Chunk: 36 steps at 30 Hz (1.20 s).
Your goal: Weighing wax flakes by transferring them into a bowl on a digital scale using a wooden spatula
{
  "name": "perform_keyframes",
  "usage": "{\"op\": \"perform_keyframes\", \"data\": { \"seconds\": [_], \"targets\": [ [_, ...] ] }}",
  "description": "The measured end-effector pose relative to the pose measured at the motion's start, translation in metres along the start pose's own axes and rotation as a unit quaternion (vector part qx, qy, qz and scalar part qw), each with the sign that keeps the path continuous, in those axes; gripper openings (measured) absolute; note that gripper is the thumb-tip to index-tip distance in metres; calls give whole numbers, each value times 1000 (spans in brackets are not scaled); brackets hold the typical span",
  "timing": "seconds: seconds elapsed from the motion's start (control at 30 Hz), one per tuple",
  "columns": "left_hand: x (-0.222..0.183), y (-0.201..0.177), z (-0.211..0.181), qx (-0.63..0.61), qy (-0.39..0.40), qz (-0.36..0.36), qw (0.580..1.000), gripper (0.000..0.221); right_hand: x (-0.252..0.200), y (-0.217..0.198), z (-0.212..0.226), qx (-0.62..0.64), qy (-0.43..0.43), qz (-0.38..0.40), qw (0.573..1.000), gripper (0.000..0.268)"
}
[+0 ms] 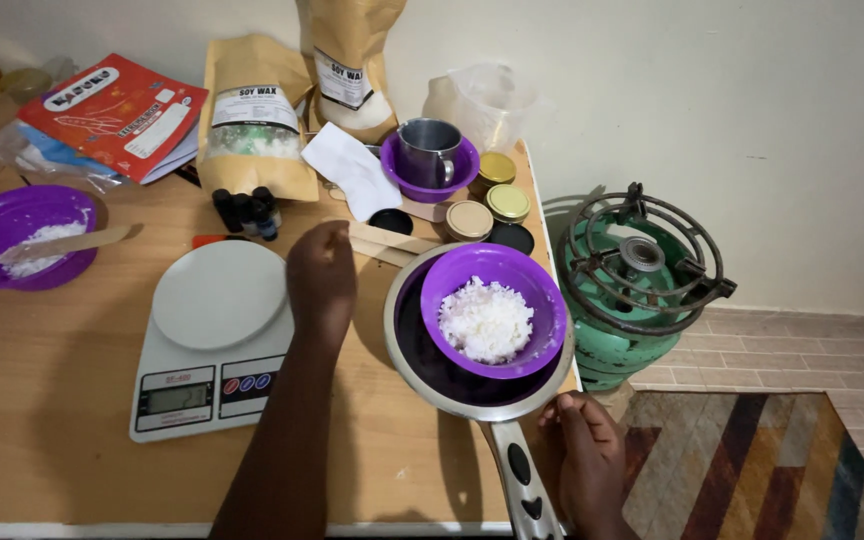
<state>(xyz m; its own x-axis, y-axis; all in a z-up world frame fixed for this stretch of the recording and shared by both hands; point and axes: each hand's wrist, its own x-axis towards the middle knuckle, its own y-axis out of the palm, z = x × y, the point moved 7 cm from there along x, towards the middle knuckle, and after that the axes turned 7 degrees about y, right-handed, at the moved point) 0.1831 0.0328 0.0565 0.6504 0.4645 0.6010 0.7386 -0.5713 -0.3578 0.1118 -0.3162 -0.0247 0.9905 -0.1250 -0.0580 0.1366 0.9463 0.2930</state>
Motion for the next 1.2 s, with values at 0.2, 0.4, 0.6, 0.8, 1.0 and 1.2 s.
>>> {"op": "perform_keyframes", "data": {
  "seconds": [0.2,0.4,0.6,0.8,1.0,1.2],
  "targets": [
    [-14,51,27,152,214,88,961,41,-1,1,7,-56,-5,-9,998,29],
    [5,108,39,246,155,254,923,44,0,3,5,-47,-8,3,999,26],
    [24,112,24,251,318,248,880,18,-1,4,1,28,10,5,1000,25],
    [43,59,-19,316,332,41,888,8,4,1,-5,22,1,18,1000,24],
    [37,-20,-60,-267,-116,-120,949,21,1,5,-11,115,79,5,990,22],
    [4,0,-108,-532,-158,-14,832,27,-8,-7,20,-45,-43,-100,993,22]
  ]
}}
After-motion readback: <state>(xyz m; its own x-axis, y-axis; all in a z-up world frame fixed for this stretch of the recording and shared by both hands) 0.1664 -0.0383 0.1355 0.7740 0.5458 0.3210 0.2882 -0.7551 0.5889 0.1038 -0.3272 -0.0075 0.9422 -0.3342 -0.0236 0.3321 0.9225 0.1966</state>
